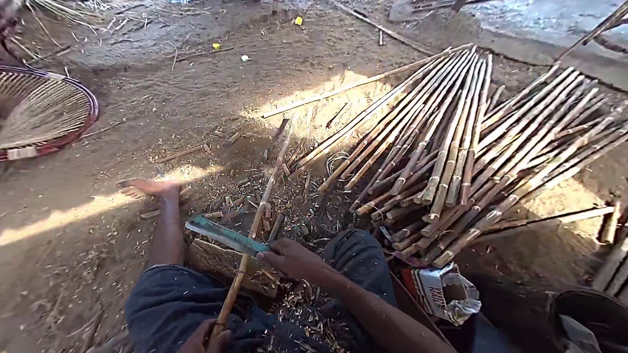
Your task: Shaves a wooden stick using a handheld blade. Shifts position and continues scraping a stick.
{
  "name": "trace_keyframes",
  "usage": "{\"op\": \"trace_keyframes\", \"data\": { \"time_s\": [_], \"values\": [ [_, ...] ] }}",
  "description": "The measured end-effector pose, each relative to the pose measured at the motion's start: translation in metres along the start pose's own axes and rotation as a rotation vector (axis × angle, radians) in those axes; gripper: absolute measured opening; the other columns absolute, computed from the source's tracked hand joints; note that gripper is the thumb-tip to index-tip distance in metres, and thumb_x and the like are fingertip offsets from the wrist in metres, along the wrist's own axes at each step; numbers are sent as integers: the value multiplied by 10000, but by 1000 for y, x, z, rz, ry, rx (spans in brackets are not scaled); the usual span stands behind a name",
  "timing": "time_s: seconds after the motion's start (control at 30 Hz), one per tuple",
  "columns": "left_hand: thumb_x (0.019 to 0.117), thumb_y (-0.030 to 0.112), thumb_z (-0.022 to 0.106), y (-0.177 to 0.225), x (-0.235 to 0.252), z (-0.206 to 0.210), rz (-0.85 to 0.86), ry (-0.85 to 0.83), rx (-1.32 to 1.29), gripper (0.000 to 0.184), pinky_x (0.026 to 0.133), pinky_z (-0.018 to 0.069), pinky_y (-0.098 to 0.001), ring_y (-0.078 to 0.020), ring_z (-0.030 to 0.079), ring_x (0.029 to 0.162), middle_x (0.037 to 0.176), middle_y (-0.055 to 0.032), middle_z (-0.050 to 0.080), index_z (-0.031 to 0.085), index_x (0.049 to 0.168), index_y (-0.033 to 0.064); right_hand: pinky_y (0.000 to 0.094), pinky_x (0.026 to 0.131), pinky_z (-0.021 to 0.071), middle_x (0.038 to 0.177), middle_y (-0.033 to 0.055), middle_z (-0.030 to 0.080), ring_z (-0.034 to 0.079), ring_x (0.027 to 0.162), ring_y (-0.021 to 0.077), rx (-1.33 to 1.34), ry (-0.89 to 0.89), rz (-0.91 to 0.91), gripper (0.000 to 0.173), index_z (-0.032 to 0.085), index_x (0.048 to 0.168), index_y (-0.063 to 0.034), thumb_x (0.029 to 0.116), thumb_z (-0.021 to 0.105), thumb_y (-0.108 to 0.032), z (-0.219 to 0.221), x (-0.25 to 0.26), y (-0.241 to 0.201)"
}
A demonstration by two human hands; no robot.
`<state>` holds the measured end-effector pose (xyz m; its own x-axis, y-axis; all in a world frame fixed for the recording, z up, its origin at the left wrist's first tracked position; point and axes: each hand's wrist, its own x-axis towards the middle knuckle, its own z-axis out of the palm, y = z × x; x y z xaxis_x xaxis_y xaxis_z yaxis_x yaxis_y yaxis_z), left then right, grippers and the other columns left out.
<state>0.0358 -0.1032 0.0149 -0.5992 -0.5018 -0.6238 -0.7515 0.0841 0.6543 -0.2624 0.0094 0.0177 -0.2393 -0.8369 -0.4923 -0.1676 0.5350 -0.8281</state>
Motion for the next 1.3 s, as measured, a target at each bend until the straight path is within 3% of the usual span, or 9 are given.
{"op": "trace_keyframes", "data": {
  "time_s": [0.17,0.27,0.4,0.57,0.7,0.83,0.97,1.1,1.3],
  "values": [
    [976,344,680,-4,-5,2,23,321,197,395,776,592,-538,-281,713,793,937,-140,728,693,1207,23,416,580,507,757,114,626,581,596,225,-27,183,86,524,670,1150,-53,1085,422,-510,-43,81,16],
    [1036,419,560,-4,3,7,-27,348,315,383,781,597,-554,-263,741,801,899,-83,758,741,1143,99,525,677,537,852,168,662,647,716,313,-105,284,189,564,659,1130,-38,1075,411,-541,-42,118,45],
    [1064,378,519,-2,11,-5,-73,259,252,357,715,609,-471,-199,726,721,851,-38,749,741,1113,103,540,757,530,872,172,649,656,807,323,-272,46,63,536,678,1014,-23,1078,439,-498,-3,106,31],
    [1078,344,488,-7,10,-14,-81,213,127,331,611,577,-331,-111,667,616,784,31,722,725,1077,112,575,802,525,918,202,675,671,867,362,-240,91,116,547,695,1045,-8,1081,443,-492,-22,126,28],
    [1015,303,620,-8,15,-11,-87,286,42,244,588,591,-319,-108,679,609,799,23,741,752,1077,107,535,705,533,805,138,647,652,750,292,-311,-182,-28,530,694,947,-38,1061,472,-506,18,97,17],
    [929,267,757,-4,13,-2,-158,325,-62,222,601,606,-329,-129,700,623,796,-9,753,753,1052,81,562,758,528,913,203,658,657,810,350,-126,95,220,589,676,1093,-15,1073,419,-545,-19,121,29],
    [915,227,779,-1,13,-8,-204,329,-146,214,582,600,-316,-139,706,623,795,-28,758,738,1042,59,534,751,528,859,153,662,656,800,301,-314,-200,28,545,706,982,-26,1075,446,-495,10,82,11],
    [927,228,765,-1,11,-8,-179,287,-181,207,583,593,-318,-142,698,615,792,-34,756,740,1027,49,551,755,538,912,196,665,665,821,344,-166,134,213,590,683,1078,-22,1075,407,-542,-24,104,28],
    [897,248,799,1,5,-5,-188,290,-170,209,607,601,-333,-146,702,617,756,-30,747,747,965,57,493,680,525,796,144,637,629,694,278,-202,10,229,565,682,1013,-25,1073,432,-527,-16,81,24]
  ]
}}
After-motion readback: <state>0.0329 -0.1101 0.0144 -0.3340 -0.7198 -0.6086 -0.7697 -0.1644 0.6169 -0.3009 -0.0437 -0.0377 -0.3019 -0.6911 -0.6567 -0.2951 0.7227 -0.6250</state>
